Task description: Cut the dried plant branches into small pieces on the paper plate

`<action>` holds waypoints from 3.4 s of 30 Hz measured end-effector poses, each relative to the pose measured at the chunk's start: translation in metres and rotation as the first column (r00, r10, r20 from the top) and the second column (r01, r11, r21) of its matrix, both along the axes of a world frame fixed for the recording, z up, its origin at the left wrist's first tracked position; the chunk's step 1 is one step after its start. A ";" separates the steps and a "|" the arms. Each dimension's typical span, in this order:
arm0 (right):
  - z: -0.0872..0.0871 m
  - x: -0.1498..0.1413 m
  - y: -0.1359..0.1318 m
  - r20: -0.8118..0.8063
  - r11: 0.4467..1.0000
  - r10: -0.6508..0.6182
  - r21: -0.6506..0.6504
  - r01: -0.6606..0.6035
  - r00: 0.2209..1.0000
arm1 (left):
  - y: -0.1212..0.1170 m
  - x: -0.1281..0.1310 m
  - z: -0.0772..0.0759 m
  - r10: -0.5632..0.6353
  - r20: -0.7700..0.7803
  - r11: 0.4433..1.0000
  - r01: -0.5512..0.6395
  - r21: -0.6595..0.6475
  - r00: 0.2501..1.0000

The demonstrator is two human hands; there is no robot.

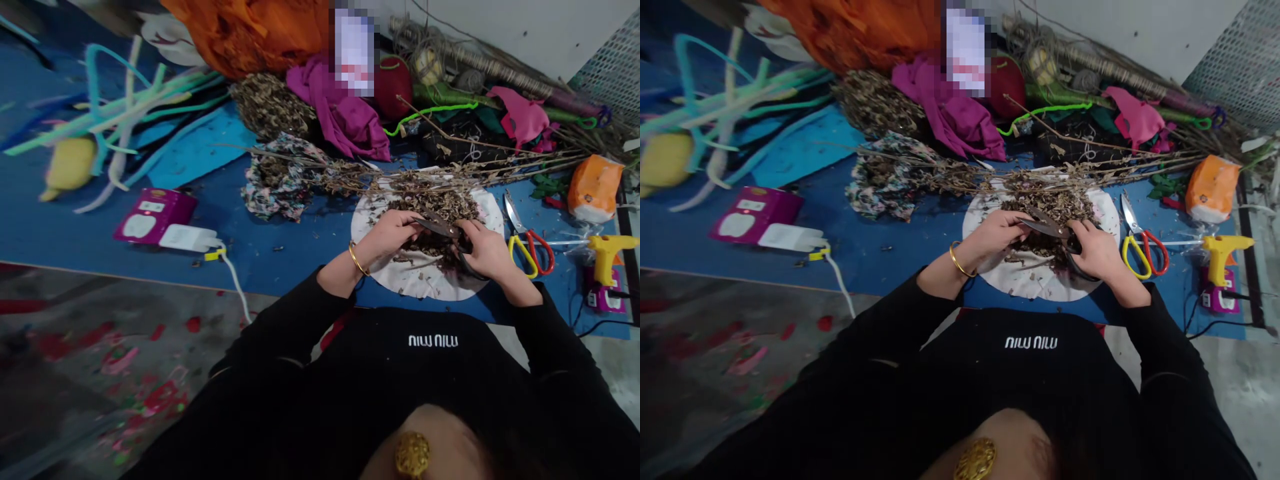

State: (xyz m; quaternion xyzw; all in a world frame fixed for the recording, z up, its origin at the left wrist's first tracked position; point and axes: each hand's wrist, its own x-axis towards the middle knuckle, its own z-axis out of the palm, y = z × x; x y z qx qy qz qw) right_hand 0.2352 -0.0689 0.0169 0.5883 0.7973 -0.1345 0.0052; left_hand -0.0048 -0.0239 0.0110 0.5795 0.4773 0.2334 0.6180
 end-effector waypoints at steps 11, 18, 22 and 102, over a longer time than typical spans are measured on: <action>-0.001 0.001 -0.001 -0.013 1.000 0.012 0.014 -0.012 1.000 | 0.000 -0.001 -0.008 -0.040 -0.007 0.992 0.040 0.117 0.999; -0.002 0.002 -0.001 -0.036 0.999 0.034 0.021 -0.033 0.999 | -0.002 -0.001 -0.005 -0.034 -0.003 0.995 0.035 0.094 0.999; -0.002 0.002 -0.001 -0.040 0.999 0.031 0.021 -0.031 0.999 | -0.002 -0.001 -0.002 -0.038 -0.005 0.995 0.038 0.097 0.999; -0.004 -0.006 -0.001 0.135 0.999 0.039 -0.022 -0.036 0.990 | 0.003 0.000 -0.011 0.018 0.031 0.993 -0.014 -0.115 0.999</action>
